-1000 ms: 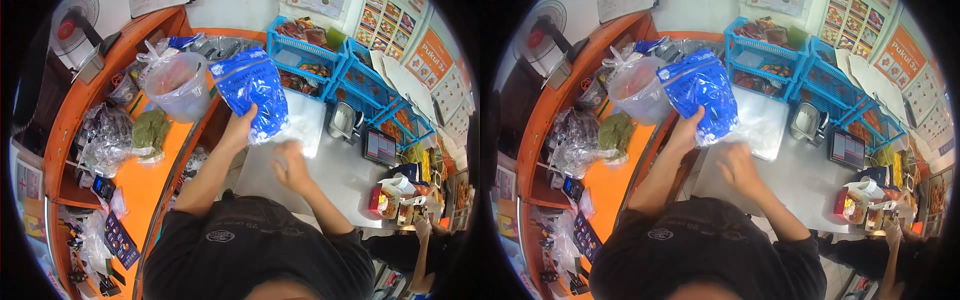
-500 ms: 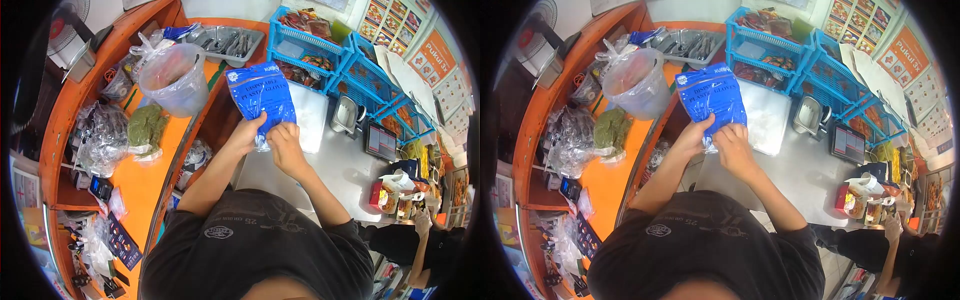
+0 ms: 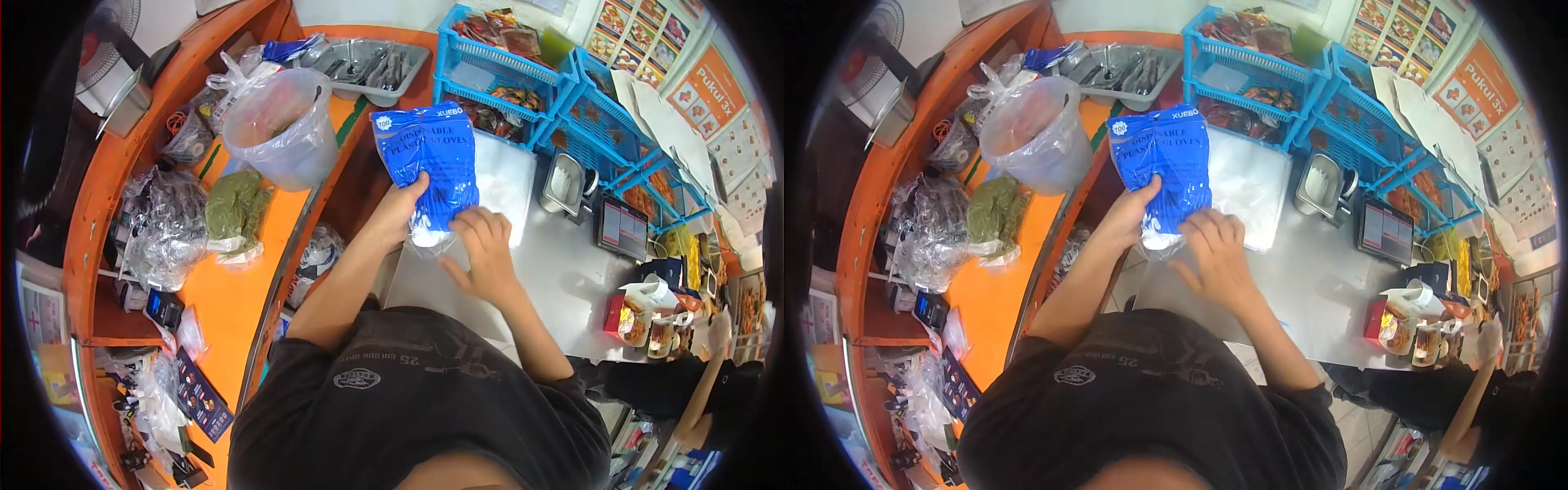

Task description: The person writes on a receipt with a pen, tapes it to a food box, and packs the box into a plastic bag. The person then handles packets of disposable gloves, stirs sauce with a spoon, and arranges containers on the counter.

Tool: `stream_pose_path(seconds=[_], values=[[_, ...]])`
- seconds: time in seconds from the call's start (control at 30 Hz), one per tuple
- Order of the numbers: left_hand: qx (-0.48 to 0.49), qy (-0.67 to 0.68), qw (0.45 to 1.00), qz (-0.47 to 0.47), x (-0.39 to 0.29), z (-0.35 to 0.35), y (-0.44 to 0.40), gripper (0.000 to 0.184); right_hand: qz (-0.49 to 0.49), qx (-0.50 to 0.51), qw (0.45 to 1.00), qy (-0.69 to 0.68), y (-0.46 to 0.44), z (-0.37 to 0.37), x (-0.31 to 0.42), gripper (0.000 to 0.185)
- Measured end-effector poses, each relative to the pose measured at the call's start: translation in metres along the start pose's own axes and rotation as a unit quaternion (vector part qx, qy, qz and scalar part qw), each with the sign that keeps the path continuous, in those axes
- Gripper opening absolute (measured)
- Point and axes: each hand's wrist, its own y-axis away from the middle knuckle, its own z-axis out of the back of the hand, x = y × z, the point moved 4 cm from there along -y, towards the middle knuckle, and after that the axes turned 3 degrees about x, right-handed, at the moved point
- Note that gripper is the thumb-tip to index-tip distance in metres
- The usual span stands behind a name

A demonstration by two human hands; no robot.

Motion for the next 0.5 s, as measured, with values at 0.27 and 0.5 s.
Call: stream_pose_path(seconds=[0.27, 0.5], values=[[-0.07, -0.012, 0.997, -0.015, 0.007, 0.025, -0.012, 0.031, -0.033, 0.207, 0.977, -0.033, 0.049, -0.035, -0.022, 0.012], [-0.042, 0.067, 0.988, -0.13, -0.026, 0.021, -0.016, 0.041, -0.141, -0.02, 0.949, -0.28, 0.036, -0.016, -0.025, 0.009]])
